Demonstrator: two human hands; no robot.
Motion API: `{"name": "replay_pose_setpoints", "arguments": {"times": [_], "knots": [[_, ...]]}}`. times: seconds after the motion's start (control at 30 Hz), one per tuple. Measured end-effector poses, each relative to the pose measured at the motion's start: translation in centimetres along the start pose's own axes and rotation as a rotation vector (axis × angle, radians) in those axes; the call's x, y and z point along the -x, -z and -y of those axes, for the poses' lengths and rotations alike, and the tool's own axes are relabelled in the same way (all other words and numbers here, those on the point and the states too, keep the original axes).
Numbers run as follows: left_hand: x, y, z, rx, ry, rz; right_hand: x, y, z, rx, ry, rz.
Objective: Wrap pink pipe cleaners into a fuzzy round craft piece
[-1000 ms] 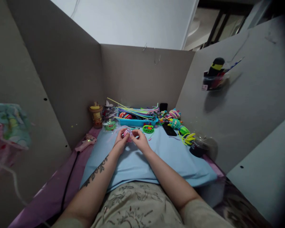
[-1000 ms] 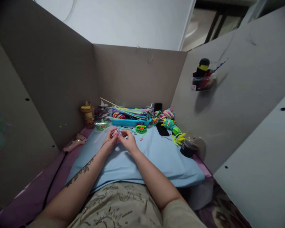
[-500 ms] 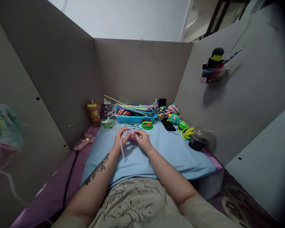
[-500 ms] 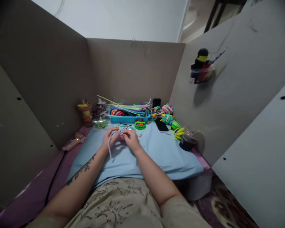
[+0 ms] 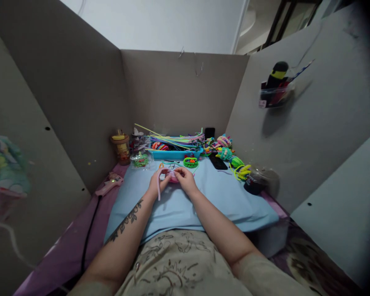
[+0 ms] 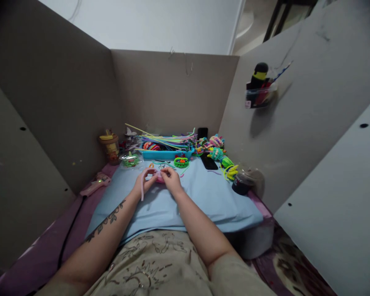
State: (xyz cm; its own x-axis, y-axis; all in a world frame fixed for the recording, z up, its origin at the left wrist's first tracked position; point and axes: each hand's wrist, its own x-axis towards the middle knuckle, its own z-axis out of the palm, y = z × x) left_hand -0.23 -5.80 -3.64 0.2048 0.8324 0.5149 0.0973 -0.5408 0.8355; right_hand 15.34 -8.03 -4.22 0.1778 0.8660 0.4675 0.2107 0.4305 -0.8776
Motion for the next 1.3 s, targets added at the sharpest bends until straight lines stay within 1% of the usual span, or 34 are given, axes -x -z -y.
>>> {"name": "replay_pose_setpoints", "arguments": {"times": [0.1,0.17,0.23,0.37,0.43,0.6,0.8,0.9,1.03,1.3], "knots": [[0.0,-0.1,0.4,0.041,0.017,-0.004,-0.1,0.1,0.0,-0.029,0.010,-0.020],[-0.1,0.0,0.8,0.076,0.033,-0.021,0.0,0.3,0.3,-0.045,0.043,-0.020],[-0.2,0.1,1.1,0.115,0.045,-0.039,0.2,0.5,0.8,-0.019,0.107,0.004],[-0.5,0.3,1.5,0.191,0.064,-0.047,0.6,0.8,1.8,0.122,0.270,0.070],[-0.6,0.3,1.4,0.226,0.080,-0.046,0.7,0.8,2.0,0.178,0.313,0.095],[-0.4,0.4,0.6,0.291,0.112,-0.048,0.8,0.7,1.9,0.242,0.327,0.144],[-0.3,0.2,0.3,0.299,0.113,-0.070,0.8,0.7,1.6,0.249,0.341,0.135],[-0.3,0.1,0.6,0.272,0.113,-0.089,0.8,0.6,1.5,0.262,0.360,0.133],[-0.3,0.1,1.1,0.191,0.123,-0.117,0.8,0.6,1.2,0.306,0.375,0.166],[-0.4,0.4,1.5,0.112,0.144,-0.124,0.8,0.6,1.3,0.386,0.422,0.202]]}}
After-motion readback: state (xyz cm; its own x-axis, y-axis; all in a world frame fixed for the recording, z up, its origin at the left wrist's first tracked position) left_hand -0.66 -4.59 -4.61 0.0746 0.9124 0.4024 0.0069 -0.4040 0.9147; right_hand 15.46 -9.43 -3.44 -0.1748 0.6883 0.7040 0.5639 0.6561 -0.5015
